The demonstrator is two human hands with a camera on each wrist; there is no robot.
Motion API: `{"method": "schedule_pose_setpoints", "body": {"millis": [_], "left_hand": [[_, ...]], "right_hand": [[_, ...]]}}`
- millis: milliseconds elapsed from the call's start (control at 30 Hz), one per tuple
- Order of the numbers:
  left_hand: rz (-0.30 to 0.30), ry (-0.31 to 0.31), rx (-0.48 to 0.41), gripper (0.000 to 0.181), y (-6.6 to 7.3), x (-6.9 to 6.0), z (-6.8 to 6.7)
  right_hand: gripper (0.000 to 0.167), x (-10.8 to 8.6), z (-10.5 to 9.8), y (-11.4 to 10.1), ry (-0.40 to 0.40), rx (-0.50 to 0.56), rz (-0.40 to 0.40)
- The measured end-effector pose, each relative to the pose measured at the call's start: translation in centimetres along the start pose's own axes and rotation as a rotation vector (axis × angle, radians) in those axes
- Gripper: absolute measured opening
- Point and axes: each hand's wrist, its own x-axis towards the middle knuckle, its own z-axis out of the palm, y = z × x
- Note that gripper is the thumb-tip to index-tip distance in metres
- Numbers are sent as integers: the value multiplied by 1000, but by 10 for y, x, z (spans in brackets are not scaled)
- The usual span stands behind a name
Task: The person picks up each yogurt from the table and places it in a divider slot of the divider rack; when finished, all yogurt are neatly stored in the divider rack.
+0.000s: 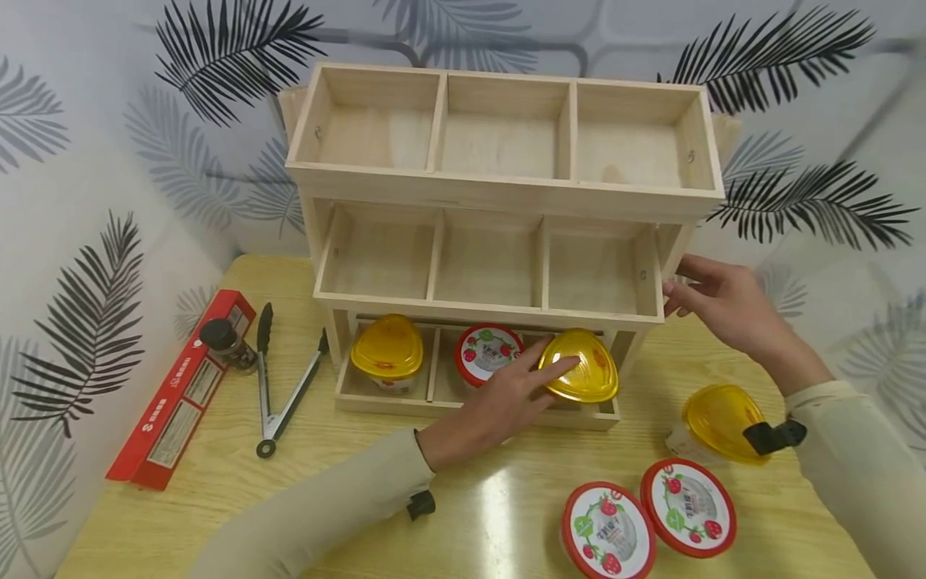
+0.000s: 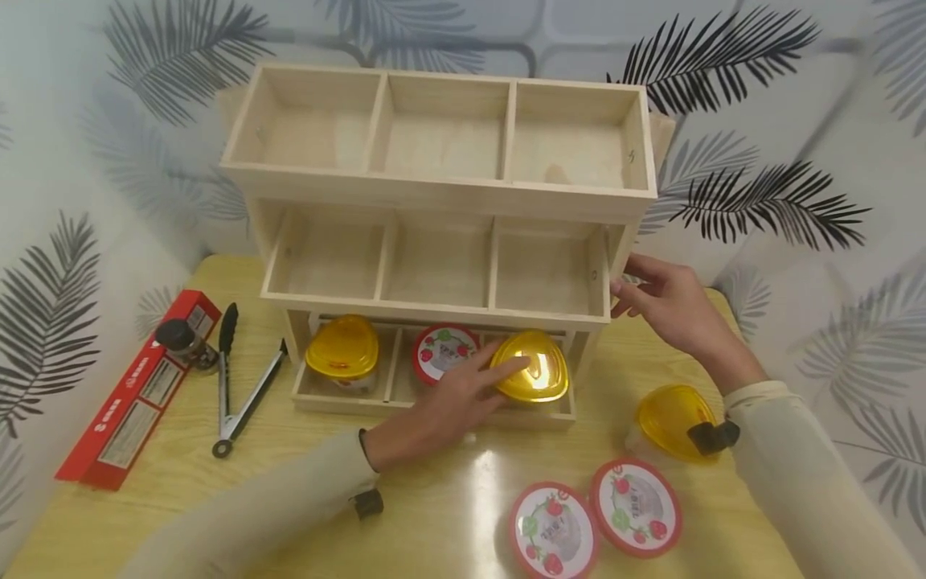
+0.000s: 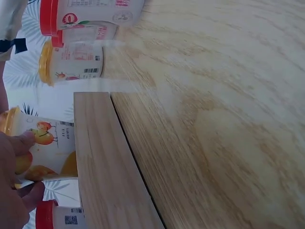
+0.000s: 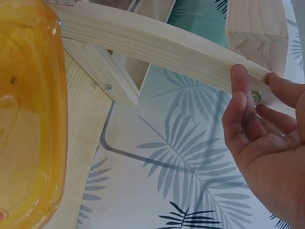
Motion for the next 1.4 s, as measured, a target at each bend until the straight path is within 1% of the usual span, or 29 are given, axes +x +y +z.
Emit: {"method": "schedule_pose_setpoints", "body": {"millis": [167,233,367,467,533,600,700,767,867,1000,1100,1200,1300,1333,1400], "left_hand": [[-50,-34,-24,56,1,5,3],[-67,-59,-41,55,2,7,3],[-93,-107,-66,53,5,14,3],[-108,-124,-88,53,8,21,3],[-130,-137,-120,54,9,25,4],[-168,-162,-160,57,10,27,5],[-222,-194,-221,63,11,28,7],[-250,-205,-244,66,11,28,7],[-253,-218,-250,67,11,26,6],[-270,-273,-246,68,13,23,3],[-320,-326,-275,70,16,22,-1],[-351,-350,-252,72,19,24,-6],[-330,-339,-162,72,23,26,-14],[-323,-334,-133,71,26,26,-19],[-322,-329,-101,70,32,25,-30]], "right_hand": [[55,1,1,0,4,15,-11],[56,1,0,0,2,17,-12],[55,1,0,0,0,8,-9],[55,0,0,0,1,4,-2],[55,0,0,-1,-1,6,-1],[55,0,0,-1,-5,9,-8],[54,0,-1,-2,-8,15,-11],[54,0,-1,-2,-8,16,-8],[55,0,-2,-2,-12,20,3],[55,0,-3,-3,-14,20,2],[55,1,-3,-3,-9,17,0],[55,1,-4,-3,-9,6,10],[55,0,-4,-4,-15,-5,24],[56,0,-4,-4,-17,-9,28],[56,-1,-4,-3,-19,-12,32]]}}
